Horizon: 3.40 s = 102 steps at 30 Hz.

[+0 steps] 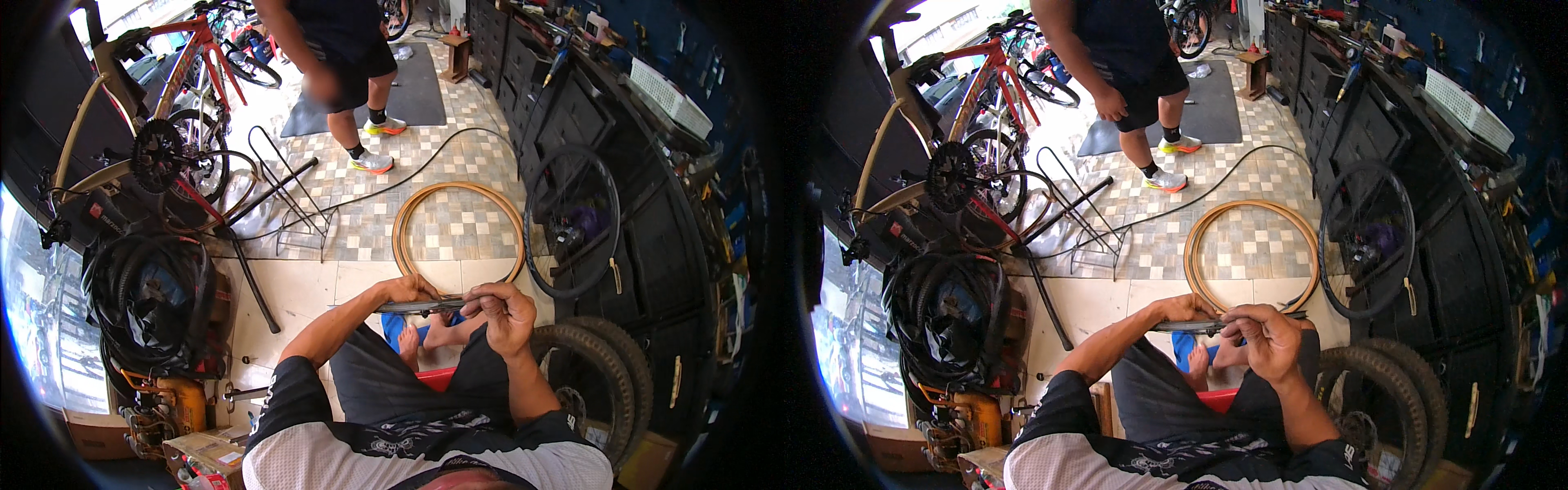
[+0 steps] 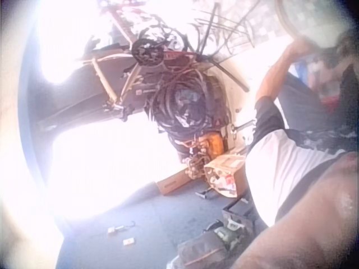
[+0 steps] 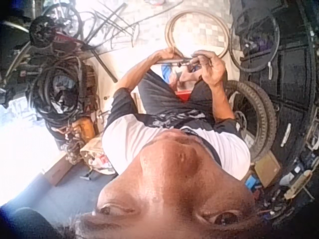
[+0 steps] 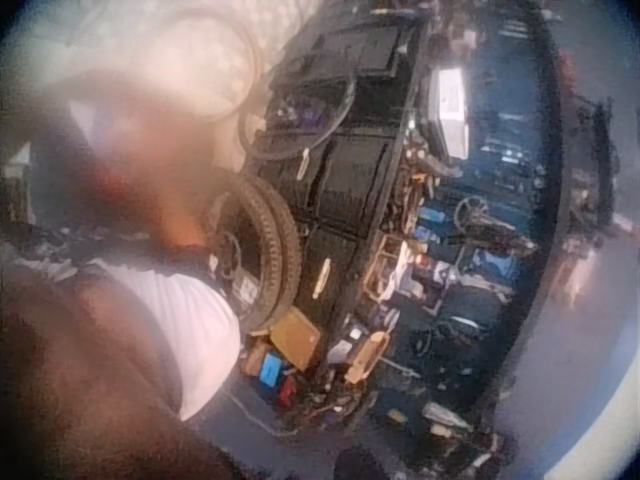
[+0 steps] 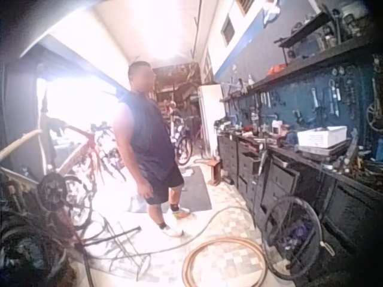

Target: The person installs spokes into a bicycle wheel rim, threading them through the hub and securing them with nipples. The person uses a spoke wrench to tighten the nipples and adjusts the wheel orientation as needed.

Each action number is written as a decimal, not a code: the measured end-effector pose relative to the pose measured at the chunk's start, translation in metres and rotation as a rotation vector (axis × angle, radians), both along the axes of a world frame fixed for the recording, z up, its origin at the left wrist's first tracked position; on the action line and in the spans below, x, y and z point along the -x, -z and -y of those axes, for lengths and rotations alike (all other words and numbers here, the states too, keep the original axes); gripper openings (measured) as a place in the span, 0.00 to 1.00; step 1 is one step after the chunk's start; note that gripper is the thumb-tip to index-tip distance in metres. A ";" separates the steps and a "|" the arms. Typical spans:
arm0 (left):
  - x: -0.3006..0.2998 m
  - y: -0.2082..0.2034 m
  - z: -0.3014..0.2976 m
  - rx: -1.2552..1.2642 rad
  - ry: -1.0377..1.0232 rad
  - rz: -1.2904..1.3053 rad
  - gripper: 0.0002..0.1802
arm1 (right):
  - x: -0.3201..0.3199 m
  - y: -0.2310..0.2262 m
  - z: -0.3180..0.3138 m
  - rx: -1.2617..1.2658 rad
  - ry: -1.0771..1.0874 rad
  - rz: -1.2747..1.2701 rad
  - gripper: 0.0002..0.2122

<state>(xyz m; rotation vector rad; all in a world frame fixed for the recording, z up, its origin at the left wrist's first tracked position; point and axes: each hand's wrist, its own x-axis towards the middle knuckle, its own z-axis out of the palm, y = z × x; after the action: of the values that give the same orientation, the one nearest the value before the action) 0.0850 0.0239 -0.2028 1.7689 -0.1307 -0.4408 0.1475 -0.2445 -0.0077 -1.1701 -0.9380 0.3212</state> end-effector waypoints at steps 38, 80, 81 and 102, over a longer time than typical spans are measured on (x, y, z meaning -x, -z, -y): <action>0.005 -0.022 -0.006 0.062 -0.195 -0.042 0.16 | -0.036 -0.001 0.054 0.316 0.359 0.242 0.12; 0.034 -0.466 -0.043 -0.805 -0.717 1.009 0.25 | -0.219 -0.028 0.095 0.147 0.781 0.376 0.20; 0.039 -0.479 -0.041 -0.828 -0.731 0.997 0.26 | -0.223 -0.030 0.093 0.112 0.715 0.298 0.20; 0.072 -0.421 -0.055 -0.651 -0.894 0.703 0.22 | -0.198 -0.035 0.071 -0.029 0.723 0.330 0.22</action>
<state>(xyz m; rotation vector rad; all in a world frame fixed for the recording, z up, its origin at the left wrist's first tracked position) 0.0128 0.0785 0.2178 2.3166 0.3477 0.8865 0.3456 -0.3158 0.0270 -1.4752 -0.7324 -0.4777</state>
